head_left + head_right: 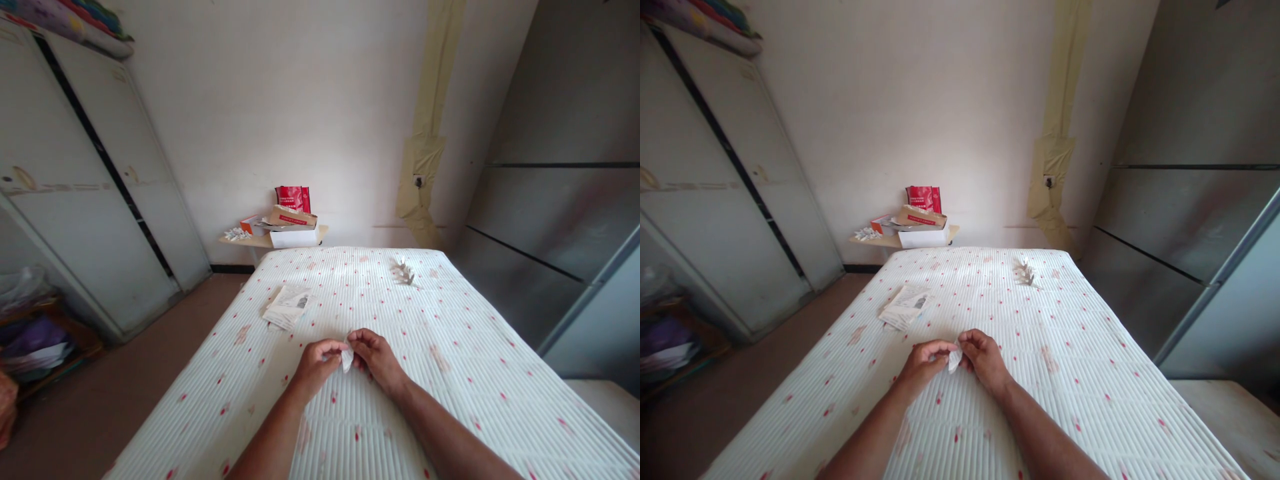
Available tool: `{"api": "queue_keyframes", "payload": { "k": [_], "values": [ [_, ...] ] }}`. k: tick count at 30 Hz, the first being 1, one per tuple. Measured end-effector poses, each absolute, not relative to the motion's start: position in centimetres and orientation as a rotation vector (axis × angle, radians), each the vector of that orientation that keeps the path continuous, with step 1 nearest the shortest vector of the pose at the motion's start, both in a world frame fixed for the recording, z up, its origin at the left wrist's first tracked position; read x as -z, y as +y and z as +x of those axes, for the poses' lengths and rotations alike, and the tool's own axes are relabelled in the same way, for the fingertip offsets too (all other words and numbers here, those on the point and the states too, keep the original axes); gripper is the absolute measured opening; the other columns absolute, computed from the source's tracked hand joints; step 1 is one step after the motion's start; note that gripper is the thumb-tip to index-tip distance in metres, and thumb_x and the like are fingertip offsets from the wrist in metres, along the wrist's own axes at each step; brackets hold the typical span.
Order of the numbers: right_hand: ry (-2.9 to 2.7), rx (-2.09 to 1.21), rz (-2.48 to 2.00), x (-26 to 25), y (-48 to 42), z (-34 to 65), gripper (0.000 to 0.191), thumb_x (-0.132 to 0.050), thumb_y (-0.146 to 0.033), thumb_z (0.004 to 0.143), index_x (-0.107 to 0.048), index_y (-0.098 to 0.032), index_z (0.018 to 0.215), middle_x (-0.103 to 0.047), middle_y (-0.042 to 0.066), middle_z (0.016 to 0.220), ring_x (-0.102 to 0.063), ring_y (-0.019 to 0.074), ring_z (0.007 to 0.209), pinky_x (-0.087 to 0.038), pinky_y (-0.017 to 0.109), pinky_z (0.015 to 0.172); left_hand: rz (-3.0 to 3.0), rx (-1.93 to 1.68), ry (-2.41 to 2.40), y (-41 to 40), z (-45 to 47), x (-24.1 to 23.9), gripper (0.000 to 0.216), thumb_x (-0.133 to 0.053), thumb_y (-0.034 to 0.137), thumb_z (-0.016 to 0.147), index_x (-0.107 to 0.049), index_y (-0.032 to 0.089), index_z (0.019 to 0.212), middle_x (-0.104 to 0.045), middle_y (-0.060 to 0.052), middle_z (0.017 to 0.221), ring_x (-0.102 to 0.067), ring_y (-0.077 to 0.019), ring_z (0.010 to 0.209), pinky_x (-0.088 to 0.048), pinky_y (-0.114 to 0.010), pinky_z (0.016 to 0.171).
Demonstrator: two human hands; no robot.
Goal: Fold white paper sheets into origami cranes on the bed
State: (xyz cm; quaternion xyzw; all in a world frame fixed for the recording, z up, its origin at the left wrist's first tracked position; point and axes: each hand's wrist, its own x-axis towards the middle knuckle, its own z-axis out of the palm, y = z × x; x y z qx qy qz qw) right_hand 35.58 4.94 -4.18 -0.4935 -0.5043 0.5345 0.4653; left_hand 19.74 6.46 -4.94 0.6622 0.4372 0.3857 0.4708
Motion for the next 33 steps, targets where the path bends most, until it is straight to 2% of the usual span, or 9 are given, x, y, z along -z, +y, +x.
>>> {"api": "queue_keyframes", "payload": {
  "k": [8,15,19,22,24,26,30,33],
  "values": [
    [-1.357,-1.277,-1.135,5.2,5.2,35.6,0.021,-0.045,-0.036,0.078,-0.050,-0.018,0.087,-0.050,-0.006,0.049,-0.043,0.0090,0.042,-0.034,0.021,0.044,1.593,-1.027,1.086,6.3,20.6,5.1,0.021,-0.058,0.027,0.067,-0.067,0.012,0.081,-0.068,-0.003,0.072,-0.060,-0.0143,0.068,-0.045,-0.022,0.064],
    [-1.517,-1.182,-1.135,6.1,5.2,35.6,0.018,-0.038,-0.028,0.082,-0.053,-0.018,0.086,-0.050,-0.005,0.053,-0.045,0.0089,0.046,-0.037,0.021,0.047,1.699,-1.037,1.175,6.7,20.6,5.7,0.019,-0.050,0.020,0.070,-0.067,0.014,0.076,-0.067,-0.001,0.067,-0.059,-0.0128,0.064,-0.043,-0.020,0.060],
    [-1.658,-0.888,-1.282,5.9,5.1,36.2,0.022,-0.039,-0.018,0.079,-0.056,-0.018,0.093,-0.054,-0.003,0.060,-0.050,0.0108,0.053,-0.040,0.022,0.054,1.774,-1.053,1.251,6.9,20.4,6.3,0.019,-0.050,0.020,0.070,-0.067,0.015,0.076,-0.068,-0.001,0.070,-0.060,-0.0132,0.066,-0.044,-0.021,0.063],
    [-1.774,-0.610,-1.290,5.2,4.7,36.7,0.030,-0.043,-0.008,0.071,-0.060,-0.019,0.092,-0.059,0.002,0.083,-0.055,0.0128,0.071,-0.042,0.024,0.068,1.904,-1.029,1.316,6.9,20.5,6.4,0.018,-0.051,0.017,0.070,-0.068,0.017,0.076,-0.068,-0.002,0.073,-0.060,-0.0138,0.070,-0.043,-0.022,0.067],
    [-1.853,-0.584,-1.275,4.7,4.3,36.9,0.031,-0.045,-0.006,0.068,-0.061,-0.020,0.091,-0.056,0.004,0.094,-0.055,0.0119,0.072,-0.042,0.023,0.066,2.022,-0.994,1.352,6.8,20.6,6.3,0.019,-0.051,0.013,0.068,-0.068,0.018,0.075,-0.068,-0.002,0.075,-0.059,-0.0146,0.073,-0.042,-0.024,0.070],
    [-1.940,-0.575,-1.291,4.4,3.9,36.8,0.028,-0.049,-0.007,0.068,-0.061,-0.021,0.089,-0.055,0.003,0.097,-0.054,0.0117,0.072,-0.042,0.022,0.065,2.115,-0.947,1.387,6.7,20.6,6.1,0.020,-0.051,0.010,0.068,-0.069,0.019,0.074,-0.068,-0.002,0.075,-0.058,-0.0152,0.075,-0.041,-0.025,0.071],
    [-2.070,-0.435,-1.364,4.5,3.7,36.3,0.020,-0.050,-0.010,0.073,-0.061,-0.020,0.087,-0.055,0.004,0.094,-0.054,0.0140,0.083,-0.042,0.022,0.072,2.210,-0.862,1.429,6.3,20.6,5.9,0.020,-0.052,0.009,0.069,-0.068,0.020,0.074,-0.065,-0.002,0.073,-0.056,-0.0148,0.076,-0.039,-0.024,0.070],
    [-2.130,-0.350,-1.397,4.7,3.8,36.0,0.018,-0.048,-0.010,0.077,-0.060,-0.020,0.085,-0.056,0.004,0.093,-0.054,0.0137,0.084,-0.041,0.021,0.072,2.270,-0.845,1.460,6.1,20.5,5.8,0.014,-0.054,0.012,0.071,-0.065,0.019,0.065,-0.061,-0.002,0.071,-0.053,-0.0148,0.076,-0.037,-0.024,0.069]
  ]
}}
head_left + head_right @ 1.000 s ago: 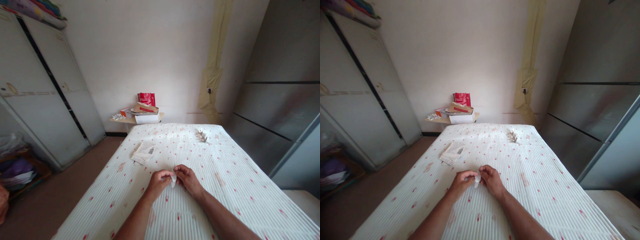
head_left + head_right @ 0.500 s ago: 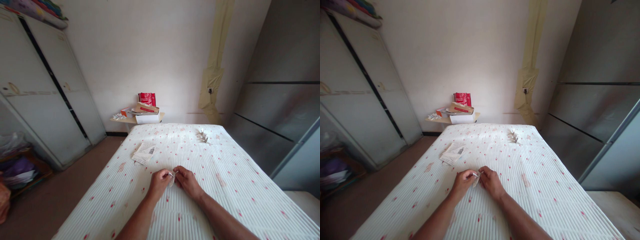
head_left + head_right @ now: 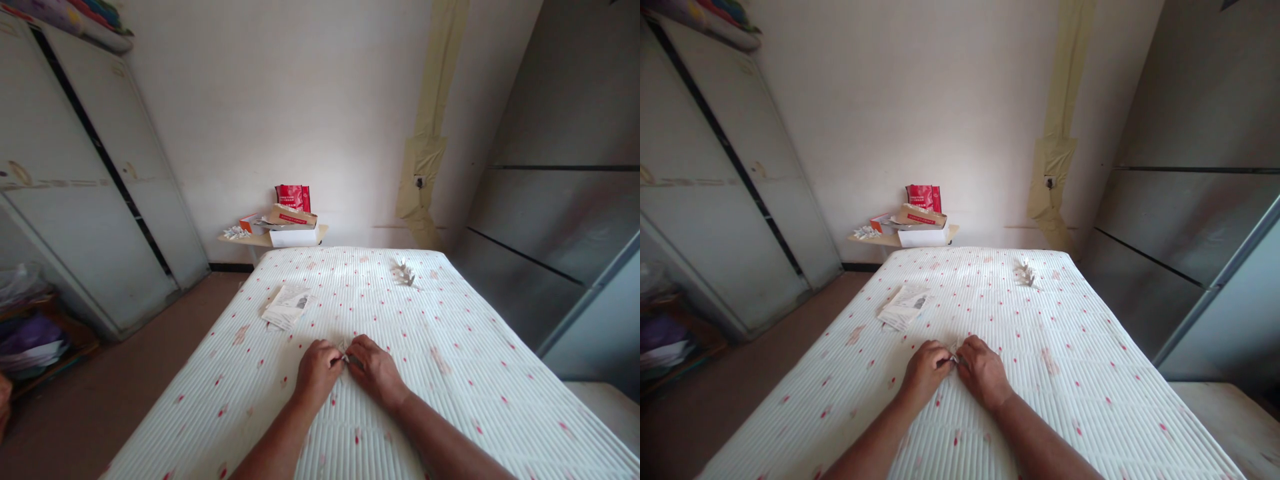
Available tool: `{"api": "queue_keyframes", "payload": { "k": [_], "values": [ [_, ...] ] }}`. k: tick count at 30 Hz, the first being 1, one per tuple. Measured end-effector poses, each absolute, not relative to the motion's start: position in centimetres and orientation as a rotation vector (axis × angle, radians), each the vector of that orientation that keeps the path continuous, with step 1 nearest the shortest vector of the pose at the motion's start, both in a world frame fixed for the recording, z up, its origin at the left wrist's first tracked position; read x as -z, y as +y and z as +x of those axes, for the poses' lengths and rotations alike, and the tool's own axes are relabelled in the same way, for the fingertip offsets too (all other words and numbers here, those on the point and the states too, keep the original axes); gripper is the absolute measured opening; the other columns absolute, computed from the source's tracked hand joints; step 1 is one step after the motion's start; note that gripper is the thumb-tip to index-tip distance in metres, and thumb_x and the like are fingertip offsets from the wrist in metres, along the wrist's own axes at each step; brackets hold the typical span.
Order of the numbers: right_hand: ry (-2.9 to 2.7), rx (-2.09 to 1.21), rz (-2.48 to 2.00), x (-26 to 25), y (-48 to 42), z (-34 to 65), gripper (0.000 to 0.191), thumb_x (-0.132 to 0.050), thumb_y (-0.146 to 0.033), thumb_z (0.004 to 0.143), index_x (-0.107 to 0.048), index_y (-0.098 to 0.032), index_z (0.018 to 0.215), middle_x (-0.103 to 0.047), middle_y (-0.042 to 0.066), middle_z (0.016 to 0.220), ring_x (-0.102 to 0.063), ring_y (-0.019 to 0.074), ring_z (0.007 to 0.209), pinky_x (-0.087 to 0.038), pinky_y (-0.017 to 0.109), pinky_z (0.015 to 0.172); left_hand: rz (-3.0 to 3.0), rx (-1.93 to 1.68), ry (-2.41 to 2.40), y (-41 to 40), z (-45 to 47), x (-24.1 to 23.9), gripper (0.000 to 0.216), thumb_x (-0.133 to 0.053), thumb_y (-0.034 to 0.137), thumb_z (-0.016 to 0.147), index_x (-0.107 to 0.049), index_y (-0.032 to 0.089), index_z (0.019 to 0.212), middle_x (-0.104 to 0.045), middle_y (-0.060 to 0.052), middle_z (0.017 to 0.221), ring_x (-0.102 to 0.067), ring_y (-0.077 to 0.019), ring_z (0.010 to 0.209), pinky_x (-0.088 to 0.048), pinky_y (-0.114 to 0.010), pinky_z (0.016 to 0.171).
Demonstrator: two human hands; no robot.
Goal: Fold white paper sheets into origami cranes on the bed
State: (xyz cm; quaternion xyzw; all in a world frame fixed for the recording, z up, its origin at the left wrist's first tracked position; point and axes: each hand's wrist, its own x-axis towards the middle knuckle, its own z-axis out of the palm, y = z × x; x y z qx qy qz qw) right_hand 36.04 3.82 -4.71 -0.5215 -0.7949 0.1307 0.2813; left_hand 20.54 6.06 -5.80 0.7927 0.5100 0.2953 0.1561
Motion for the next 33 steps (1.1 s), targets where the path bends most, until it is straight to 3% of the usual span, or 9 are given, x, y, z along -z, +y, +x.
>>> {"api": "queue_keyframes", "payload": {
  "k": [12,33],
  "values": [
    [-2.085,-0.431,-1.629,4.8,5.2,35.8,0.017,-0.047,-0.017,0.081,-0.058,-0.017,0.068,-0.055,0.000,0.081,-0.053,0.0086,0.070,-0.034,0.018,0.061,2.198,-0.754,1.540,7.3,20.4,5.7,0.013,-0.056,0.018,0.068,-0.059,0.017,0.055,-0.051,0.002,0.062,-0.048,-0.0118,0.065,-0.031,-0.022,0.060],
    [-1.994,-0.287,-1.885,4.3,4.9,34.2,0.010,-0.047,-0.016,0.078,-0.056,-0.018,0.074,-0.056,0.002,0.083,-0.054,0.0105,0.071,-0.030,0.021,0.057,2.326,-0.561,1.704,7.0,21.1,5.5,0.009,-0.050,0.018,0.078,-0.056,0.018,0.072,-0.057,-0.002,0.077,-0.051,-0.0152,0.080,-0.034,-0.025,0.072]
  ]
}}
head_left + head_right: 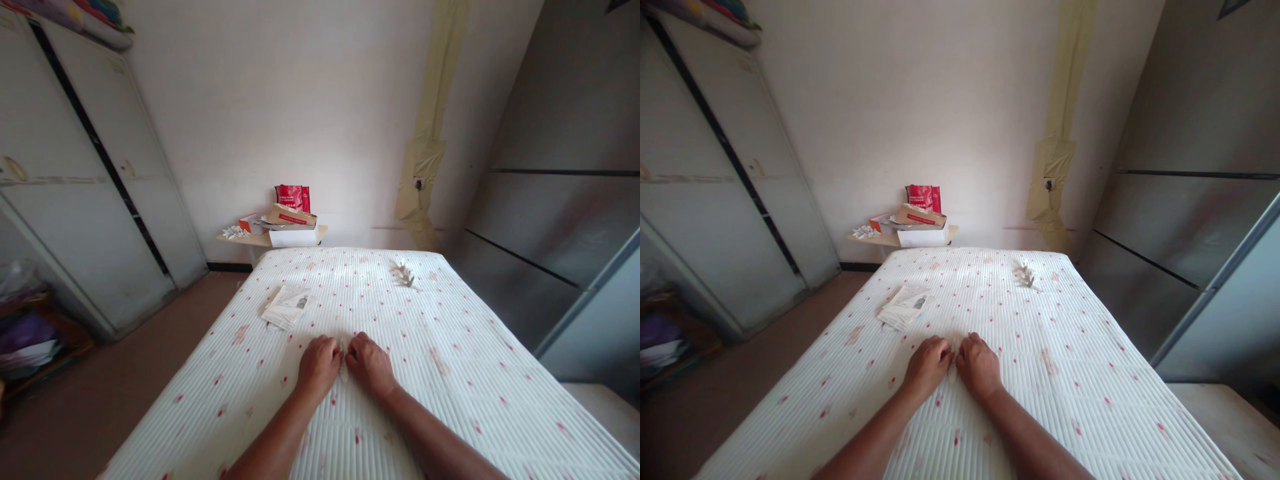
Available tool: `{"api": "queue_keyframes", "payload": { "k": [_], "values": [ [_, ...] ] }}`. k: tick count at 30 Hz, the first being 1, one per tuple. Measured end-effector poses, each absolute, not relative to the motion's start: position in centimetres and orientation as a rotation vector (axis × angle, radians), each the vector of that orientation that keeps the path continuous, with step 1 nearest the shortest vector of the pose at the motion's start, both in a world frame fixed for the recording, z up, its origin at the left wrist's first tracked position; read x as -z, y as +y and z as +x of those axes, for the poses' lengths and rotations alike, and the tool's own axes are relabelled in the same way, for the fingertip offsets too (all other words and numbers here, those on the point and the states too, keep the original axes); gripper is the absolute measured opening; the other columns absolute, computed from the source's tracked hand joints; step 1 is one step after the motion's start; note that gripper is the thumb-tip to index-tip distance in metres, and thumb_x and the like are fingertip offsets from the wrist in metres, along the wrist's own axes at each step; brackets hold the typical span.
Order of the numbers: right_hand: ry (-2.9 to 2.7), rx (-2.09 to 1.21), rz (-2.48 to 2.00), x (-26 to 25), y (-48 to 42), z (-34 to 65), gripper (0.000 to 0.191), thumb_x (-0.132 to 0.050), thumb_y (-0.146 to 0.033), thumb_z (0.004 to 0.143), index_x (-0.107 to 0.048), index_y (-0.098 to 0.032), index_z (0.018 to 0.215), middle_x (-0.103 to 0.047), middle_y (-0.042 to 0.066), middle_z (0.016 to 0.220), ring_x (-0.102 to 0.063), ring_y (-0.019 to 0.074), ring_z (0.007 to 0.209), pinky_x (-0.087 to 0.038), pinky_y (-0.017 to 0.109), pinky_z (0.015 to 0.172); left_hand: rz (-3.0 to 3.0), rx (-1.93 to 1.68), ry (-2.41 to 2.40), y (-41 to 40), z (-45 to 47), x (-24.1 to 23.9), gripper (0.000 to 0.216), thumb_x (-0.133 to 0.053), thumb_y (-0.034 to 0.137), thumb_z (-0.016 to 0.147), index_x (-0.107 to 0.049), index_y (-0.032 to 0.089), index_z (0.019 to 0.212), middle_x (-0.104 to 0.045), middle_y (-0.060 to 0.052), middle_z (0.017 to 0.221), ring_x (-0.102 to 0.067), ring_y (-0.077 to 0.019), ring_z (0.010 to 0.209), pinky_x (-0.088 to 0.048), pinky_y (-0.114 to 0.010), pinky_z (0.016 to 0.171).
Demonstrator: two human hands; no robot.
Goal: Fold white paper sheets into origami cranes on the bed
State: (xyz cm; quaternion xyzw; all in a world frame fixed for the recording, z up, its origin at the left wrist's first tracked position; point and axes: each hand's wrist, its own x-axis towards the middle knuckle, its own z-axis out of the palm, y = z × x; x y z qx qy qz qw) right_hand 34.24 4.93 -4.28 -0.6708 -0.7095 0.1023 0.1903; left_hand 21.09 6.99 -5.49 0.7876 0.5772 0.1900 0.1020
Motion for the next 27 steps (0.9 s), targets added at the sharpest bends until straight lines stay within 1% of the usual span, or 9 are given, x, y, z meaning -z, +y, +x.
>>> {"api": "queue_keyframes", "payload": {
  "k": [8,12,15,20,24,27],
  "values": [
    [-2.000,-0.270,-1.889,4.33,4.96,34.14,0.013,-0.045,-0.015,0.079,-0.056,-0.018,0.073,-0.056,0.003,0.084,-0.055,0.0115,0.073,-0.031,0.022,0.058,2.352,-0.516,1.751,6.86,21.34,5.52,0.010,-0.049,0.022,0.081,-0.057,0.018,0.077,-0.059,-0.003,0.082,-0.052,-0.0165,0.084,-0.035,-0.026,0.076],
    [-1.984,-0.282,-1.884,4.46,4.90,34.15,0.010,-0.046,-0.015,0.078,-0.055,-0.018,0.073,-0.056,0.003,0.085,-0.055,0.0119,0.074,-0.031,0.022,0.059,2.363,-0.489,1.772,6.85,21.43,5.50,0.009,-0.049,0.022,0.081,-0.057,0.018,0.078,-0.059,-0.003,0.082,-0.052,-0.0169,0.085,-0.035,-0.026,0.075],
    [-1.937,-0.302,-1.881,4.61,4.85,34.15,0.009,-0.047,-0.016,0.076,-0.054,-0.018,0.082,-0.055,0.003,0.090,-0.056,0.0126,0.075,-0.032,0.022,0.060,2.381,-0.480,1.774,6.79,21.50,5.40,0.010,-0.048,0.022,0.081,-0.057,0.018,0.078,-0.059,-0.003,0.083,-0.053,-0.0173,0.084,-0.035,-0.027,0.074],
    [-1.874,-0.317,-1.857,4.49,4.55,34.13,0.022,-0.047,-0.016,0.075,-0.050,-0.020,0.097,-0.054,0.003,0.098,-0.057,0.0140,0.080,-0.035,0.023,0.063,2.386,-0.484,1.785,6.77,21.56,5.34,0.012,-0.047,0.022,0.082,-0.057,0.017,0.078,-0.059,-0.004,0.083,-0.053,-0.0177,0.084,-0.036,-0.027,0.074],
    [-1.938,-0.314,-1.817,4.12,4.19,34.14,0.025,-0.045,-0.014,0.077,-0.052,-0.023,0.099,-0.051,0.002,0.106,-0.057,0.0120,0.079,-0.036,0.022,0.061,2.366,-0.477,1.778,7.03,21.58,5.36,0.011,-0.048,0.022,0.081,-0.058,0.017,0.078,-0.060,-0.004,0.082,-0.054,-0.0170,0.084,-0.036,-0.026,0.074],
    [-1.994,-0.293,-1.822,3.91,4.08,34.14,0.021,-0.043,-0.016,0.080,-0.056,-0.023,0.096,-0.050,0.003,0.109,-0.057,0.0116,0.079,-0.036,0.021,0.060,2.343,-0.466,1.797,7.16,21.59,5.37,0.012,-0.048,0.023,0.082,-0.057,0.018,0.077,-0.060,-0.003,0.081,-0.054,-0.0162,0.083,-0.036,-0.026,0.073]
  ]
}}
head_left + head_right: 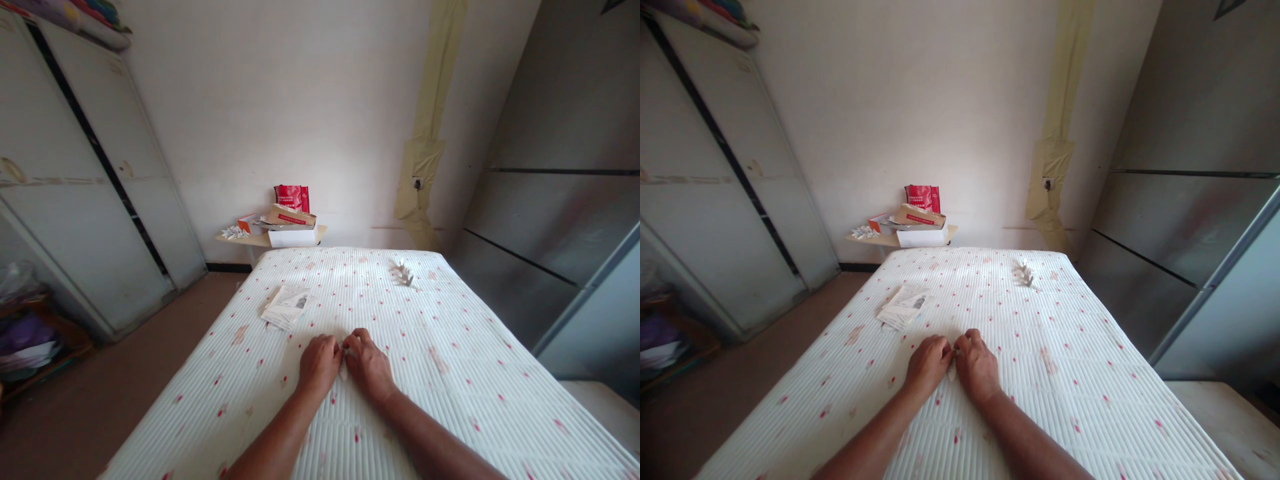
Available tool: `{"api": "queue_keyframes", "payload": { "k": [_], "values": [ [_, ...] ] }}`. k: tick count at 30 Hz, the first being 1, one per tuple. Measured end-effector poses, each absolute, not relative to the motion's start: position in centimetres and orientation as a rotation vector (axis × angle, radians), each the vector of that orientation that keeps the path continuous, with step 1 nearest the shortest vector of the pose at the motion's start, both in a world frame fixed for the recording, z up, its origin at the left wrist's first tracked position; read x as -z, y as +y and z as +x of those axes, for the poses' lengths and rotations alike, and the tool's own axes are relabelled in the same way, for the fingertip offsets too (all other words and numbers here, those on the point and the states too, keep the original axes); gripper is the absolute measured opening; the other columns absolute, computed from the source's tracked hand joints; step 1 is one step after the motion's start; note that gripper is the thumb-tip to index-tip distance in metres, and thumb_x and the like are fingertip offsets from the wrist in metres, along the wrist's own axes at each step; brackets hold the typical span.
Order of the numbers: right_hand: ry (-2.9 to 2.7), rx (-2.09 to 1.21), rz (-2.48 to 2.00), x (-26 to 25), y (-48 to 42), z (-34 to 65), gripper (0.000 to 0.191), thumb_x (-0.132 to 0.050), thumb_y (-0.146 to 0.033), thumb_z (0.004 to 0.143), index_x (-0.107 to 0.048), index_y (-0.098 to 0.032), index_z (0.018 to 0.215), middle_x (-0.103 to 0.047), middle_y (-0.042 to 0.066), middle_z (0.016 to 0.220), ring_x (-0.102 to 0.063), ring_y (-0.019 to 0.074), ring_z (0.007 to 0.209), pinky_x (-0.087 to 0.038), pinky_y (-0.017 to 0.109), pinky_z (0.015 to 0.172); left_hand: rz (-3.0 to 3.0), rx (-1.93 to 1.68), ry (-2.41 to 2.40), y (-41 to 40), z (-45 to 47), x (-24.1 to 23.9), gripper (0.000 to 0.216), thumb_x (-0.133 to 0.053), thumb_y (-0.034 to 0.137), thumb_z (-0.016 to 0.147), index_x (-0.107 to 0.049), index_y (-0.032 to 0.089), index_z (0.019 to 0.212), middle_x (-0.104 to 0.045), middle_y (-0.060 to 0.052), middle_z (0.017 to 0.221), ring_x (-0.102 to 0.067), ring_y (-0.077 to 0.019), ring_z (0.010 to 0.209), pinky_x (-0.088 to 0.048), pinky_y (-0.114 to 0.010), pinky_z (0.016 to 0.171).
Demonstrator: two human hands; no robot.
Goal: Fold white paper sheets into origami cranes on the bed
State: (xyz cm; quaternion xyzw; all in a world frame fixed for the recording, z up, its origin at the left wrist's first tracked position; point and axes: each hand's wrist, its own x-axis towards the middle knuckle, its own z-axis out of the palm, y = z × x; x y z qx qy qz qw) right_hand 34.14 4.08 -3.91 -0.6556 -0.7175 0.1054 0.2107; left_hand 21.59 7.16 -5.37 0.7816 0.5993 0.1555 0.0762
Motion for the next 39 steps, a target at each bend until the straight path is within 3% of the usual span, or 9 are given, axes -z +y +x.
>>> {"api": "queue_keyframes", "payload": {
  "k": [6,16,21,28,34,39],
  "values": [
    [-2.005,-0.306,-1.819,4.0,4.2,34.3,0.018,-0.043,-0.018,0.082,-0.059,-0.020,0.090,-0.053,0.003,0.102,-0.056,0.0114,0.080,-0.037,0.021,0.061,2.308,-0.567,1.776,6.8,21.3,5.5,0.006,-0.051,0.020,0.080,-0.056,0.020,0.083,-0.060,0.000,0.080,-0.053,-0.0130,0.080,-0.035,-0.023,0.071],
    [-2.010,-0.427,-1.738,4.6,5.4,35.3,0.019,-0.045,-0.016,0.080,-0.062,-0.022,0.087,-0.055,0.001,0.099,-0.058,0.0107,0.078,-0.036,0.021,0.064,2.366,-0.647,1.693,6.6,21.1,5.5,0.013,-0.050,0.015,0.080,-0.062,0.019,0.076,-0.057,0.000,0.077,-0.051,-0.0126,0.079,-0.035,-0.022,0.070],
    [-2.028,-0.409,-1.755,4.8,6.2,35.3,0.017,-0.045,-0.018,0.081,-0.062,-0.022,0.083,-0.056,0.001,0.094,-0.058,0.0108,0.074,-0.034,0.021,0.060,2.567,-0.622,1.589,5.0,20.4,5.5,0.023,-0.044,0.014,0.083,-0.065,0.023,0.084,-0.057,-0.002,0.083,-0.049,-0.0142,0.083,-0.036,-0.026,0.073],
    [-2.009,-0.402,-1.759,4.4,8.0,35.6,0.015,-0.048,-0.015,0.077,-0.062,-0.019,0.075,-0.058,0.002,0.082,-0.056,0.0124,0.071,-0.036,0.022,0.061,2.759,-0.502,1.603,3.6,20.2,5.1,0.024,-0.043,0.022,0.086,-0.059,0.025,0.103,-0.056,-0.004,0.088,-0.047,-0.0183,0.085,-0.035,-0.031,0.070],
    [-2.040,-0.604,-1.320,4.8,9.6,36.6,0.014,-0.058,-0.011,0.069,-0.065,-0.018,0.078,-0.058,0.002,0.082,-0.056,0.0116,0.074,-0.040,0.020,0.068,2.766,-0.499,1.631,3.6,20.4,5.0,0.023,-0.042,0.023,0.087,-0.058,0.026,0.102,-0.055,-0.003,0.088,-0.047,-0.0181,0.084,-0.036,-0.032,0.070],
    [-2.183,-0.615,-1.426,4.5,10.4,36.3,0.014,-0.065,-0.016,0.064,-0.066,-0.019,0.078,-0.057,0.000,0.082,-0.053,0.0114,0.070,-0.038,0.021,0.063,2.762,-0.497,1.657,3.5,20.5,5.1,0.023,-0.040,0.022,0.087,-0.059,0.026,0.100,-0.054,-0.003,0.087,-0.047,-0.0182,0.084,-0.036,-0.032,0.070]
  ]
}}
